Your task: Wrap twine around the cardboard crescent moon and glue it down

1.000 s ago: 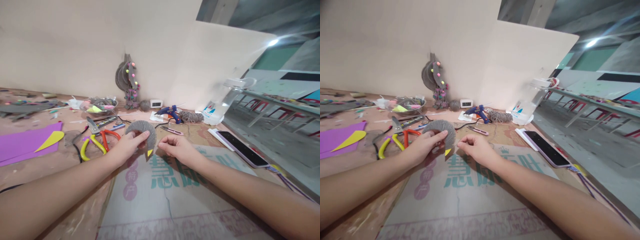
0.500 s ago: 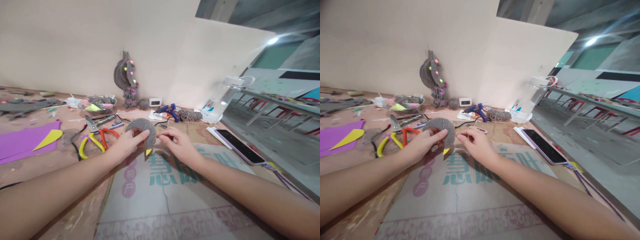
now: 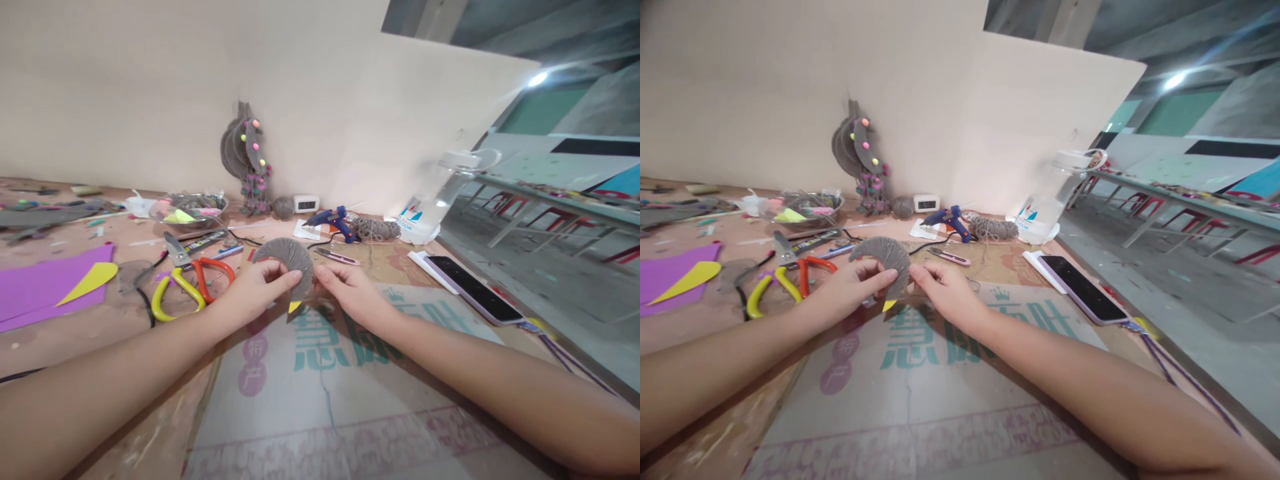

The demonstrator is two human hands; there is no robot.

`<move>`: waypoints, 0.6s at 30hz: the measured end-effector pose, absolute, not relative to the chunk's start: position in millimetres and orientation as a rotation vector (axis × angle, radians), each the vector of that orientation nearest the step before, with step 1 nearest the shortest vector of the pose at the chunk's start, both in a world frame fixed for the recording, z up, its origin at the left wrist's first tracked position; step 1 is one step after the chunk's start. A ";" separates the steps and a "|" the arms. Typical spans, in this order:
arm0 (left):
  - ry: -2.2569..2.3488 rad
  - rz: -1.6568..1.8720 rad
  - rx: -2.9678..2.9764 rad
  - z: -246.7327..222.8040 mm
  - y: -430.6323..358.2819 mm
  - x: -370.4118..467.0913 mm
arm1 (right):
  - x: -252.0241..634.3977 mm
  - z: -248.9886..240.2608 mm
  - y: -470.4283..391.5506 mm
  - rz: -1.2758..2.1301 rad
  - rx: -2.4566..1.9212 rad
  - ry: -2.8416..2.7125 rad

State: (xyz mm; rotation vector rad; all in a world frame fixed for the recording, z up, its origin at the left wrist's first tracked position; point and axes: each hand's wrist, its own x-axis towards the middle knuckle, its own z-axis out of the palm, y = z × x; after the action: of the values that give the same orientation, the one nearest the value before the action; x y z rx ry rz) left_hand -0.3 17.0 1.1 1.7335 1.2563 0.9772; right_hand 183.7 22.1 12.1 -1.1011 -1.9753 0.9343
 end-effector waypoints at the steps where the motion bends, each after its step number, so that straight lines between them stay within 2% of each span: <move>1: 1.257 0.971 1.708 0.9 16.8 -0.2 | 183.2 11.5 22.1 0.940 -1.113 -1.975; 9: 1.249 0.918 1.817 1.3 17.4 -0.8 | 181.6 12.7 24.6 0.851 -1.127 -2.002; 13: 1.281 0.936 1.778 1.2 16.6 -0.5 | 203.0 19.1 46.7 0.471 -1.126 -2.034; 15: 1.287 0.936 1.784 0.9 17.2 -0.4 | 216.3 18.0 60.5 0.227 -1.125 -2.186; 18: 1.289 0.922 1.798 1.3 18.4 -0.2 | 231.0 10.8 76.1 0.036 -1.163 -2.386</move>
State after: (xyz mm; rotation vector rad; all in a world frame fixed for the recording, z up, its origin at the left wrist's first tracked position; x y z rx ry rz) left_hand -0.2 18.4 1.3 1.7978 1.2893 0.9221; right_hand 231.0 76.1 10.8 -1.1625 -2.3865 0.0360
